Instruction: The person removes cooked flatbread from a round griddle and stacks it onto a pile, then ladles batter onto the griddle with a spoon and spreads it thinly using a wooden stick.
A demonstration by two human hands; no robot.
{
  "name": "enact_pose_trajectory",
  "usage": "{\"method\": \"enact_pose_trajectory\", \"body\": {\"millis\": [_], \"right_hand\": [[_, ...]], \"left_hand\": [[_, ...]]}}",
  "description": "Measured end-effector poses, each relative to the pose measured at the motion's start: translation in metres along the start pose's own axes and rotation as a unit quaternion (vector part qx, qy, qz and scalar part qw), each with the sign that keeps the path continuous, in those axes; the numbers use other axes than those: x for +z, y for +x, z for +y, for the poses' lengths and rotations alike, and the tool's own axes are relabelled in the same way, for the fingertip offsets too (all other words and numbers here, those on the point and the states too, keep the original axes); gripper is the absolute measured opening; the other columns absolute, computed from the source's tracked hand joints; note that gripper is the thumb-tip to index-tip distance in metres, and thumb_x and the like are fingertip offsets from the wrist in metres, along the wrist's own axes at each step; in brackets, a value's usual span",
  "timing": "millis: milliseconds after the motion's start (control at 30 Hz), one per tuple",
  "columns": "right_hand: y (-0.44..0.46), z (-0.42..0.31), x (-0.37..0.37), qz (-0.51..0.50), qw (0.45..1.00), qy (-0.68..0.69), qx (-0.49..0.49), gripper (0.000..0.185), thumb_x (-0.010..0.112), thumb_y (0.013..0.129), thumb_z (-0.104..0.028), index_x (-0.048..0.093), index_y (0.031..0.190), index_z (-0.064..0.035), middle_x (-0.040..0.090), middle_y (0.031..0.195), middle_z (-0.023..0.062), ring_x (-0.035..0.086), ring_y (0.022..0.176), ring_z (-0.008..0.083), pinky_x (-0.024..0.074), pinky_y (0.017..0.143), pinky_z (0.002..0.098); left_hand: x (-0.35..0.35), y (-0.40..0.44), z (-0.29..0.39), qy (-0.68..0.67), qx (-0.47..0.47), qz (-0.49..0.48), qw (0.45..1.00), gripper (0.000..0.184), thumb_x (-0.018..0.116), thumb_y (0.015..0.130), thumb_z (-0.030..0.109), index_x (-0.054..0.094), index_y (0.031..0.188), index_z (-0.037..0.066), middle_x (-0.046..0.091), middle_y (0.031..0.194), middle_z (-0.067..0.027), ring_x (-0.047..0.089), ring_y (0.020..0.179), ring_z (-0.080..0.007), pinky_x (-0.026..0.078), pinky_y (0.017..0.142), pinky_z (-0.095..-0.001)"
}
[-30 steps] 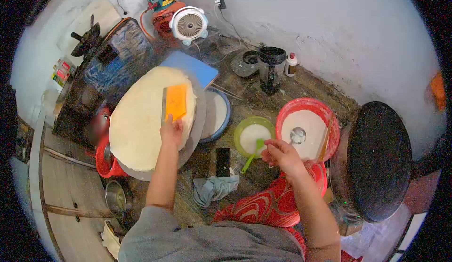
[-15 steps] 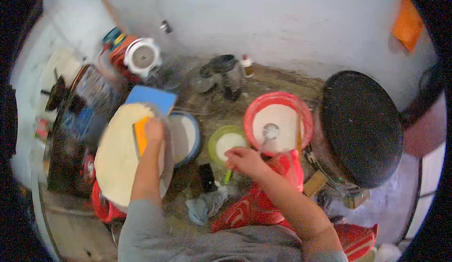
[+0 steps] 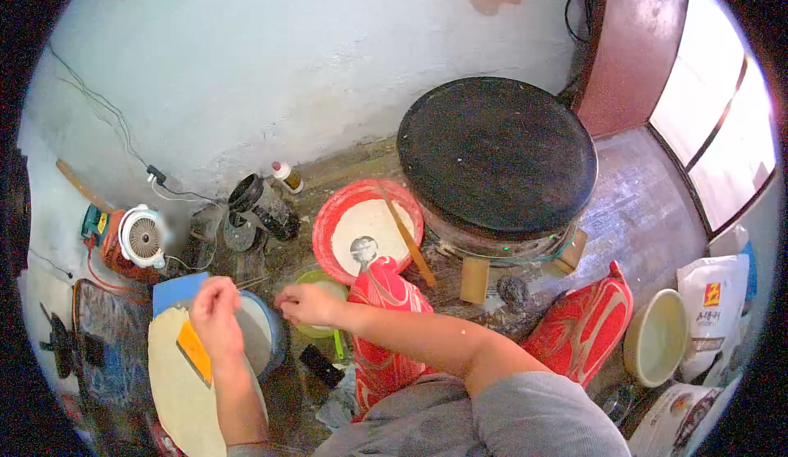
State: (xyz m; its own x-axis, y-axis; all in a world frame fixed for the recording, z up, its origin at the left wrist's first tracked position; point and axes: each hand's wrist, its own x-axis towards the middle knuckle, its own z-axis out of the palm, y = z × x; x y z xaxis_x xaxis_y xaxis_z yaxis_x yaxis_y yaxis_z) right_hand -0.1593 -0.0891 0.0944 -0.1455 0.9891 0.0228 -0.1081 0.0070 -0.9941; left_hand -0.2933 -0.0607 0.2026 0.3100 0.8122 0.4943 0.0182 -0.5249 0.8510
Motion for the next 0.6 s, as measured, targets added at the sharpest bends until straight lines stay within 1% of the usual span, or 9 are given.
{"method": "enact_pose_trajectory", "body": {"millis": [67,100,133,200,233,300,433,533,600], "right_hand": [[-0.006,-0.009,-0.006,-0.01,0.999,-0.016,-0.045,0.021,0.049,0.084,-0.014,0.056,0.099,-0.0007,0.061,0.079,0.0068,0.058,0.069,0.0124,0.047,0.065,0.0272],[-0.009,-0.015,-0.012,-0.024,0.995,-0.031,-0.088,0.022,0.048,0.086,-0.014,0.055,0.102,-0.0023,0.06,0.082,0.0056,0.058,0.075,0.0113,0.0467,0.07,0.0267],[-0.025,-0.043,-0.02,-0.033,0.996,-0.055,-0.067,0.02,0.048,0.086,-0.011,0.055,0.103,-0.002,0.06,0.083,0.0052,0.058,0.074,0.0106,0.0467,0.069,0.0256],[-0.038,-0.056,-0.034,-0.019,0.996,-0.049,-0.072,0.02,0.048,0.086,-0.01,0.054,0.103,-0.0017,0.06,0.083,0.0047,0.057,0.074,0.0102,0.0467,0.069,0.0252],[-0.046,-0.06,-0.042,-0.003,0.996,-0.046,-0.077,0.021,0.048,0.086,-0.01,0.054,0.104,-0.0015,0.06,0.083,0.0042,0.057,0.074,0.0098,0.0467,0.068,0.0247],[-0.063,-0.066,-0.06,0.045,0.993,-0.025,-0.102,0.019,0.047,0.084,-0.01,0.056,0.098,-0.0011,0.06,0.075,0.0061,0.057,0.064,0.0116,0.0472,0.061,0.0255],[-0.088,-0.065,-0.101,0.156,0.986,-0.03,-0.046,0.02,0.044,0.085,-0.008,0.056,0.099,0.0003,0.06,0.077,0.0069,0.058,0.071,0.0123,0.0474,0.068,0.0259],[-0.103,-0.063,-0.115,0.207,0.977,-0.043,-0.016,0.021,0.045,0.085,-0.011,0.056,0.099,0.0001,0.06,0.078,0.0071,0.058,0.071,0.0121,0.0483,0.063,0.0262],[-0.113,-0.068,-0.121,0.231,0.973,0.002,0.02,0.022,0.047,0.085,-0.013,0.056,0.1,-0.001,0.059,0.078,0.0069,0.058,0.071,0.0116,0.0484,0.056,0.0261]], "left_hand": [[0.039,-0.017,0.057,-0.024,0.134,-0.082,0.987,0.01,0.062,0.074,0.009,0.053,0.07,0.005,0.048,0.068,-0.0049,0.045,0.06,-0.0165,0.036,0.049,-0.0238],[0.052,-0.025,0.093,-0.054,0.133,-0.144,0.979,0.004,0.06,0.064,0.002,0.058,0.062,0.004,0.054,0.067,-0.0068,0.051,0.063,-0.0194,0.042,0.059,-0.0284],[0.06,-0.034,0.115,-0.082,0.154,-0.193,0.966,0.005,0.061,0.063,0.002,0.059,0.063,0.007,0.057,0.068,-0.0062,0.054,0.065,-0.0209,0.044,0.058,-0.0303],[0.073,-0.025,0.141,-0.229,0.152,-0.353,0.894,0.015,0.064,0.069,0.01,0.051,0.064,0.003,0.05,0.062,-0.0071,0.049,0.057,-0.0229,0.043,0.048,-0.0313],[0.084,-0.023,0.154,-0.273,0.248,-0.396,0.841,0.01,0.066,0.068,0.007,0.059,0.072,0.003,0.054,0.073,-0.0088,0.052,0.065,-0.0214,0.043,0.052,-0.0276],[0.098,-0.027,0.173,-0.318,0.348,-0.437,0.766,0.012,0.068,0.068,0.005,0.066,0.08,0.002,0.059,0.084,-0.0105,0.054,0.073,-0.0198,0.043,0.055,-0.0239],[0.108,-0.046,0.191,-0.35,0.329,-0.425,0.767,0.013,0.068,0.065,-0.001,0.065,0.078,0.0,0.059,0.082,-0.0109,0.054,0.069,-0.0191,0.042,0.049,-0.0236],[0.114,-0.062,0.196,-0.389,0.325,-0.408,0.759,0.014,0.068,0.065,-0.001,0.065,0.078,0.0,0.059,0.084,-0.0111,0.054,0.072,-0.0179,0.042,0.051,-0.0241],[0.114,-0.072,0.202,-0.373,0.267,-0.375,0.806,0.014,0.068,0.065,-0.001,0.064,0.078,-0.001,0.059,0.085,-0.0115,0.054,0.074,-0.0188,0.043,0.054,-0.0246]]}}
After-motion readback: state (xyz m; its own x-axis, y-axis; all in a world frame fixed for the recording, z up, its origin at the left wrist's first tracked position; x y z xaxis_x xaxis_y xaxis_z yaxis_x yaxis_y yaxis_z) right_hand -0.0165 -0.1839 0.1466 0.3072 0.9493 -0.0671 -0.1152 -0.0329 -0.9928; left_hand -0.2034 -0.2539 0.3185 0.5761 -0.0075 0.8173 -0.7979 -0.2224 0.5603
